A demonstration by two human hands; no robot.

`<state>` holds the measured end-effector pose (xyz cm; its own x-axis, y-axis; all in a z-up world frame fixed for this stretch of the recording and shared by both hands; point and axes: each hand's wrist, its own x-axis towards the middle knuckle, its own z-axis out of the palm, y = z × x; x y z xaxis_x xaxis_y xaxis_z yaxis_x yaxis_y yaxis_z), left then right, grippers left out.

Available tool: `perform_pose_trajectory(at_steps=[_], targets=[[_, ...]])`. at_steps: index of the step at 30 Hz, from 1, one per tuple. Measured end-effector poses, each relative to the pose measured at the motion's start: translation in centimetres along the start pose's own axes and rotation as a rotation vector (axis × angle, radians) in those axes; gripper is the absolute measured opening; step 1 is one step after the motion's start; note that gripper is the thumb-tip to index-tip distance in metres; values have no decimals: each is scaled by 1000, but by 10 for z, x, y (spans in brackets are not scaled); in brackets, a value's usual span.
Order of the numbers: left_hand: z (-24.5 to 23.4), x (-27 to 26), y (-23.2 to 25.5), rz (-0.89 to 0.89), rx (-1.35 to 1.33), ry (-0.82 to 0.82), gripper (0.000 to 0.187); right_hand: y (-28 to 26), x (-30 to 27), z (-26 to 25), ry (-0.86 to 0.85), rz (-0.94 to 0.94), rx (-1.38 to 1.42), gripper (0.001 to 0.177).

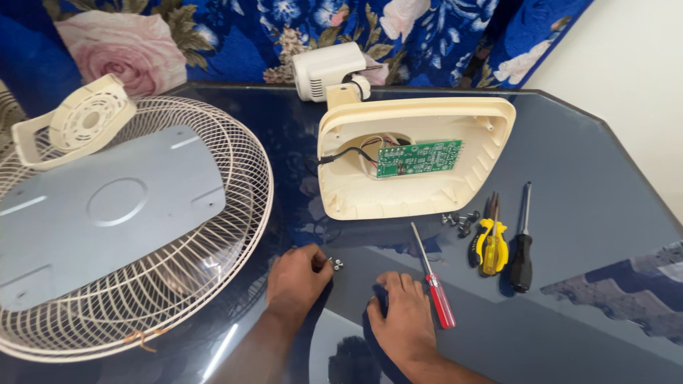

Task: The person uses a screwdriver to remove screws from a circuit board inside the fan's motor housing, then removes the board, inspects it, and reinstalls it. The person then tightens the screws to secure the board back in place.

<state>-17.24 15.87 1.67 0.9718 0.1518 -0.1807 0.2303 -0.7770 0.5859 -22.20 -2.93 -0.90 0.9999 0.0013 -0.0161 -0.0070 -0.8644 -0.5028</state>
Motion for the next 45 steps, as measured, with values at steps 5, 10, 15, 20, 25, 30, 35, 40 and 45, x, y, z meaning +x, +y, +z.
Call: perform_pose_trajectory(at_steps=[5, 10, 15, 20, 25, 30, 35, 40, 45], targets=[[7, 7, -4, 246, 174, 12, 13, 11, 1, -2, 65, -63, 45, 42], [13, 10, -11, 292, 214, 10, 14, 20, 8, -1, 91, -76, 45, 42], [17, 12, -14, 316, 177, 47, 17, 31, 17, -3, 159, -110, 102, 36], [15, 13, -9, 289, 195, 86, 14, 44, 63, -23, 244, 43, 306, 31], [12, 17, 17, 216, 137, 147, 14, 48, 126, -76, 334, 175, 402, 34], [20, 43, 75, 156, -244, 141, 24, 41, 162, -114, 274, 227, 563, 47], [24, 68, 123, 158, -429, 299, 39, 41, 174, -118, 259, 214, 578, 48], [18, 82, 136, 79, -405, 308, 27, 40, 182, -116, 272, 220, 630, 40], [14, 91, 135, 30, -495, 259, 26, 29, 185, -122, 261, 296, 662, 36]])
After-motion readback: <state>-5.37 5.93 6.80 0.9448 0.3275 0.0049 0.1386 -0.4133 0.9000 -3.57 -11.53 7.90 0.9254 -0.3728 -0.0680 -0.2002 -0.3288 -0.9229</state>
